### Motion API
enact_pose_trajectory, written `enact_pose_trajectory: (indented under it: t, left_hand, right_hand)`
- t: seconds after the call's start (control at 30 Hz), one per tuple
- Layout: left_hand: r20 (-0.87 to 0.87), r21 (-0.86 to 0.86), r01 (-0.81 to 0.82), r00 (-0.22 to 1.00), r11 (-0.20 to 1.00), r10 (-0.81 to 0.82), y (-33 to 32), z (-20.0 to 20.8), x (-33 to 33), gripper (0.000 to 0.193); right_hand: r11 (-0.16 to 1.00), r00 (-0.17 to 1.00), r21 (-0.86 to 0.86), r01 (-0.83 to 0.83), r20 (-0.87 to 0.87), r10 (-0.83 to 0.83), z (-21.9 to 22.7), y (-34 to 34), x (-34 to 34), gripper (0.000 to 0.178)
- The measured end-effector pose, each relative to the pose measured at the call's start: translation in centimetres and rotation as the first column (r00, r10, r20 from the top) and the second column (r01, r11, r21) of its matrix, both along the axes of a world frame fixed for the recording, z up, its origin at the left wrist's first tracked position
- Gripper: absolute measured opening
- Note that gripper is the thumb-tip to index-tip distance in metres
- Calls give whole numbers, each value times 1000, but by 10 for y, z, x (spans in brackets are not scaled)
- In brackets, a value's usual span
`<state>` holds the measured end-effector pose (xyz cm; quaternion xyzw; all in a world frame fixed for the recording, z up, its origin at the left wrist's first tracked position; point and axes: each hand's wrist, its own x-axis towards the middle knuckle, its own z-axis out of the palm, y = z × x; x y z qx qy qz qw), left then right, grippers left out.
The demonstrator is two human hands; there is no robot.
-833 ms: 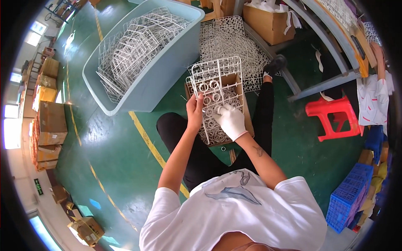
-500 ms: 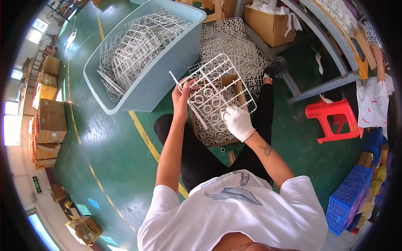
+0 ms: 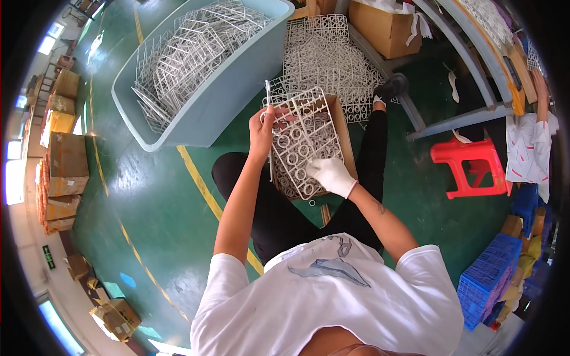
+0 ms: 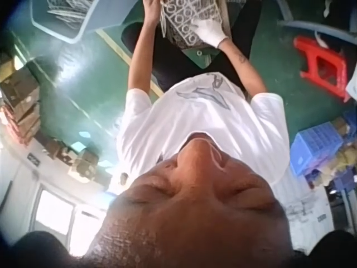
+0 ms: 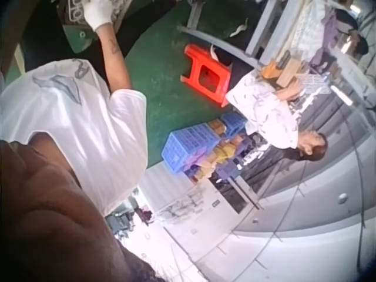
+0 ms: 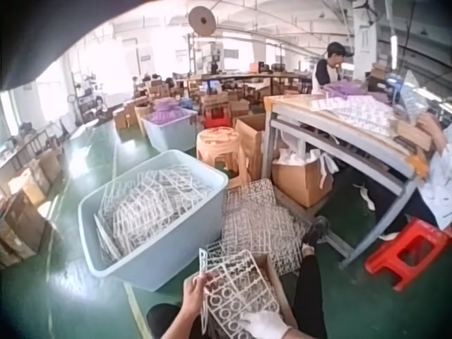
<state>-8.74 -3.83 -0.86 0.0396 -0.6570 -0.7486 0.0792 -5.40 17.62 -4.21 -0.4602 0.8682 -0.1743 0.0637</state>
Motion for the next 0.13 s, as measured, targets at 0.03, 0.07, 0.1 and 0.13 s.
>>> enact_pose_trajectory:
  t: [0.03,0.07,0.1,0.13]
  left_hand:
    - [-9,14,-24,1000,1000,24,-1,2,0,41]
    - [-6,17,-27,1000,1000,27,-1,1,0,41]
    - [0,-9,-8,1000,1000,8,-2,-1,0,40]
    - [8,-35,8,1000,999,-7,-4,-5,0,40]
  right_hand:
    - [947,897,-114,302,371,-241,-5,1,0,22]
    - [798,610,-99,594,702,-367,-11,2,-1,26]
    - [803,445,-46,595,850,-281,-23,6,-7,33]
    - [778,339,-70,625,921,-190,-30,11,-8,30]
